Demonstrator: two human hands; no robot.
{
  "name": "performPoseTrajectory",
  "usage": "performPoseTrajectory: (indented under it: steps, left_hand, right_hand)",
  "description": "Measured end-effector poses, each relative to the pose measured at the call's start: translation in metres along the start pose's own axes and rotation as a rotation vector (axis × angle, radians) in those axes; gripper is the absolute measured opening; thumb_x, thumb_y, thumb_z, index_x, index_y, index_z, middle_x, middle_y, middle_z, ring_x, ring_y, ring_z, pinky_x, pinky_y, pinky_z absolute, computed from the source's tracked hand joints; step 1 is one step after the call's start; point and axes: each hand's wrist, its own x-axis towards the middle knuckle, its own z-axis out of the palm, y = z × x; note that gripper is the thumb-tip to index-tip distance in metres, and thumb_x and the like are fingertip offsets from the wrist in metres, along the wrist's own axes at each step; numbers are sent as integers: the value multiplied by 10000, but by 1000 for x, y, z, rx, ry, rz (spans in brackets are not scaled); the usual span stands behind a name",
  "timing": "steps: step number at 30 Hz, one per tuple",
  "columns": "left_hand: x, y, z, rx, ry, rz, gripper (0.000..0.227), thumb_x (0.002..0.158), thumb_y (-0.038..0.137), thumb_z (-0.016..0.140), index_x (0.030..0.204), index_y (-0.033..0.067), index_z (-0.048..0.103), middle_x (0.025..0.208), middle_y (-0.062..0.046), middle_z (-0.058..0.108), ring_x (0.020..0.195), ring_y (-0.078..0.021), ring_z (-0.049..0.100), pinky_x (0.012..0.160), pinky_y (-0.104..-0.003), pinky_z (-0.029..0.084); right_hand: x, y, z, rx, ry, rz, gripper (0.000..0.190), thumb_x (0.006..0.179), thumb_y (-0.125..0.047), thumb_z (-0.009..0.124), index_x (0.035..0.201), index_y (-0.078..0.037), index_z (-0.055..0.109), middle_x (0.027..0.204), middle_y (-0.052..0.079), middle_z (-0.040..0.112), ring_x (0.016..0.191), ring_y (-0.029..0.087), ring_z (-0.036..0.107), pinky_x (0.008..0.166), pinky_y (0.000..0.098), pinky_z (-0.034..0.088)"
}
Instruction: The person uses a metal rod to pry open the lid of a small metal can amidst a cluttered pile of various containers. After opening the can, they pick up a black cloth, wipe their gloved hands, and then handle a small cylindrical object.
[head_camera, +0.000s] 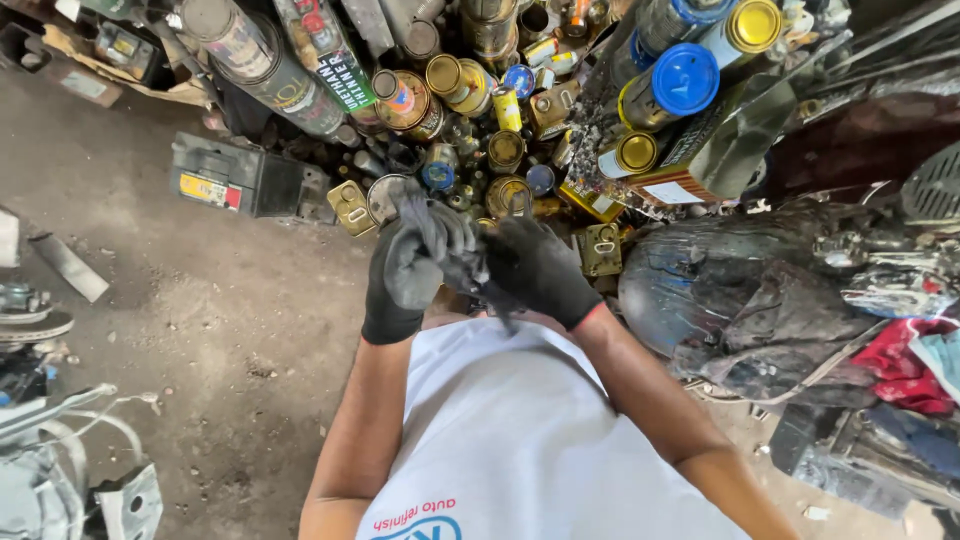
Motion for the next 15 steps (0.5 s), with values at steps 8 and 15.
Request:
performPoseTrajectory:
  steps: [8,15]
  left_hand:
    - [5,2,-15,-401,-437,234,276,1012,224,639,800,77,543,857,-14,633,890,-191,615,866,-353,496]
    - [7,16,-6,748,-161,162,409,774,43,766,1151,37,608,1111,-122,631,1014,-175,623,883,-287,515]
  right_hand:
    - [-9,7,-21,48,-30,348,204,962,-134,656,1144,-61,713,1032,166,744,935,323,749,800,357,578]
    - [-9,20,-52,602,-46,571,154,1011,-98,671,1126,-7,719,925,74,740,869,94,620,788,290,531]
